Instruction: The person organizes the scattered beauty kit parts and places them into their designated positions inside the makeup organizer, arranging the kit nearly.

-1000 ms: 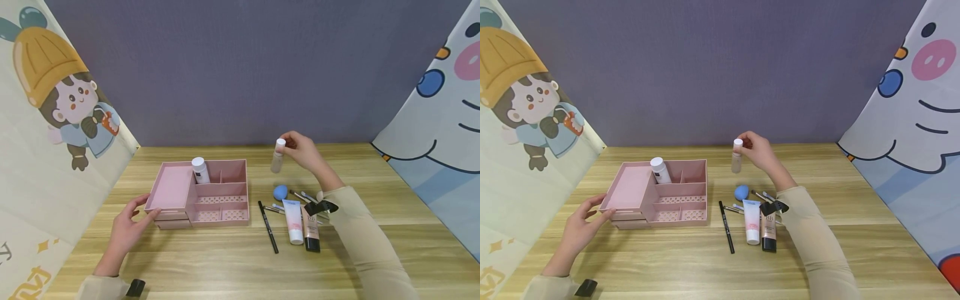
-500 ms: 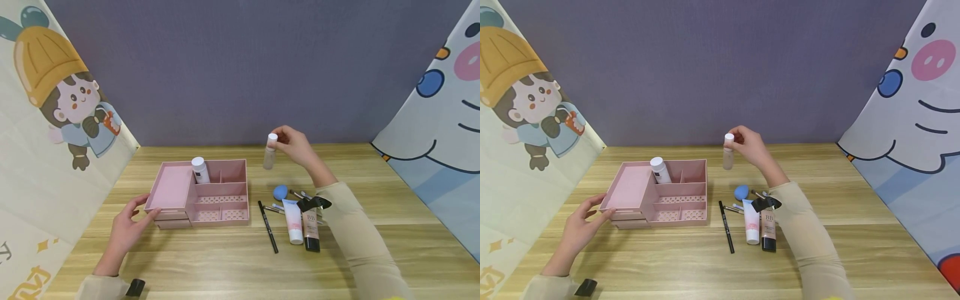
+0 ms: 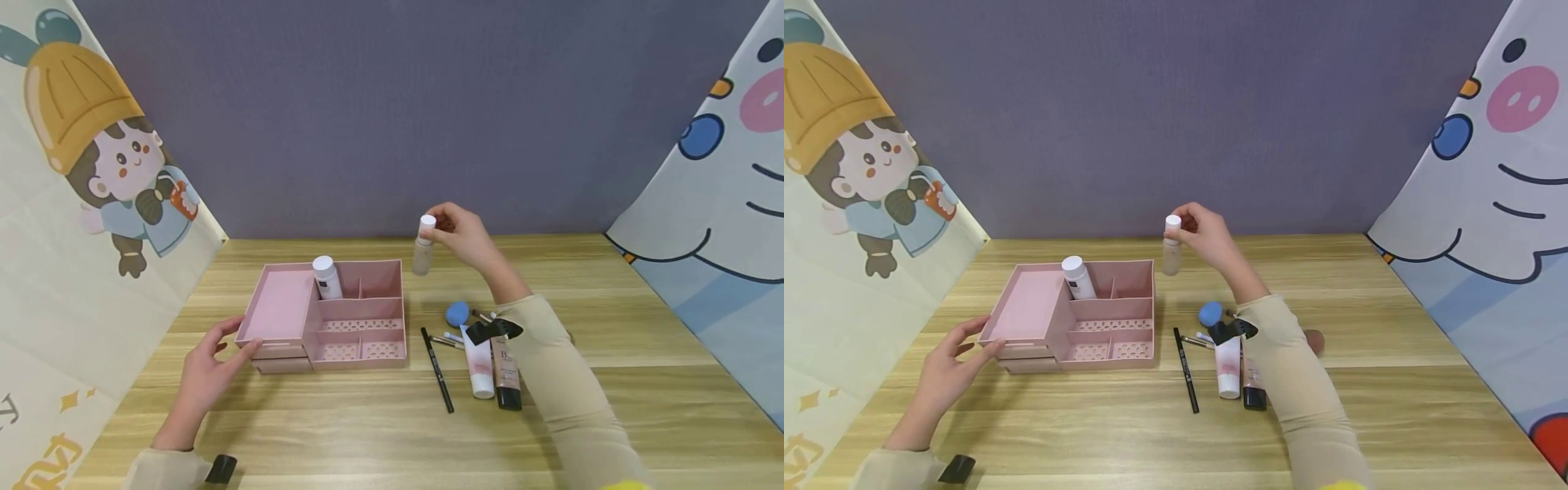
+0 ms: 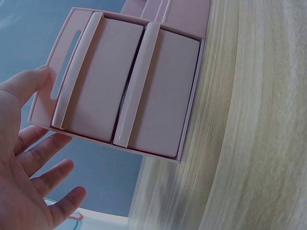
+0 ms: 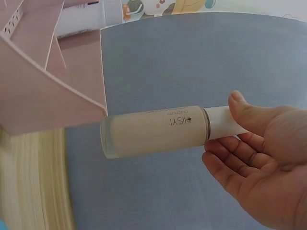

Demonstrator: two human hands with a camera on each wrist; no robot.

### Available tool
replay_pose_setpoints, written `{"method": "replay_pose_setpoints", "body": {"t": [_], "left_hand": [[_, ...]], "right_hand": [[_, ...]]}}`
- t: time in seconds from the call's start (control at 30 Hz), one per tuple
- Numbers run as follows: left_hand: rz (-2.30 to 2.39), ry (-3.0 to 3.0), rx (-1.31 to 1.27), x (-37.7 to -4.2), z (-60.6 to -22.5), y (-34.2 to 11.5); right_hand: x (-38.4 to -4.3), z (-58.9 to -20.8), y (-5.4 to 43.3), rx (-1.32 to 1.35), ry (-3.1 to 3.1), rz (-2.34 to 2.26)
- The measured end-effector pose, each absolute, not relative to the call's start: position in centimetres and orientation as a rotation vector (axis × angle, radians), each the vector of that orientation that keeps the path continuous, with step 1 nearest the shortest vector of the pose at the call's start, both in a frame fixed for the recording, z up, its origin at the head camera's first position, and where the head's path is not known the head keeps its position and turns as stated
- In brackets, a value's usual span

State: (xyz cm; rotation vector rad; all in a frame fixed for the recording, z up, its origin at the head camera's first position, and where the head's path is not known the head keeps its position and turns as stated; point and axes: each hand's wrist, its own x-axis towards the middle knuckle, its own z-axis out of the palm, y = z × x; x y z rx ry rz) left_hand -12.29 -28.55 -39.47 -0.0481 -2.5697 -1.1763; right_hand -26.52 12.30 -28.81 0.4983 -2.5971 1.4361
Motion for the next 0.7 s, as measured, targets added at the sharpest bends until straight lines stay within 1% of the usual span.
{"method": "replay_pose_setpoints", "body": {"t": [0.7], "left_hand": [[-1.186,-2.568,-0.053,-12.4,-39.4,-28.5]], "right_hand": [[-26.9,-28.9,8.1,0.614,-2.564,1.469]]}}
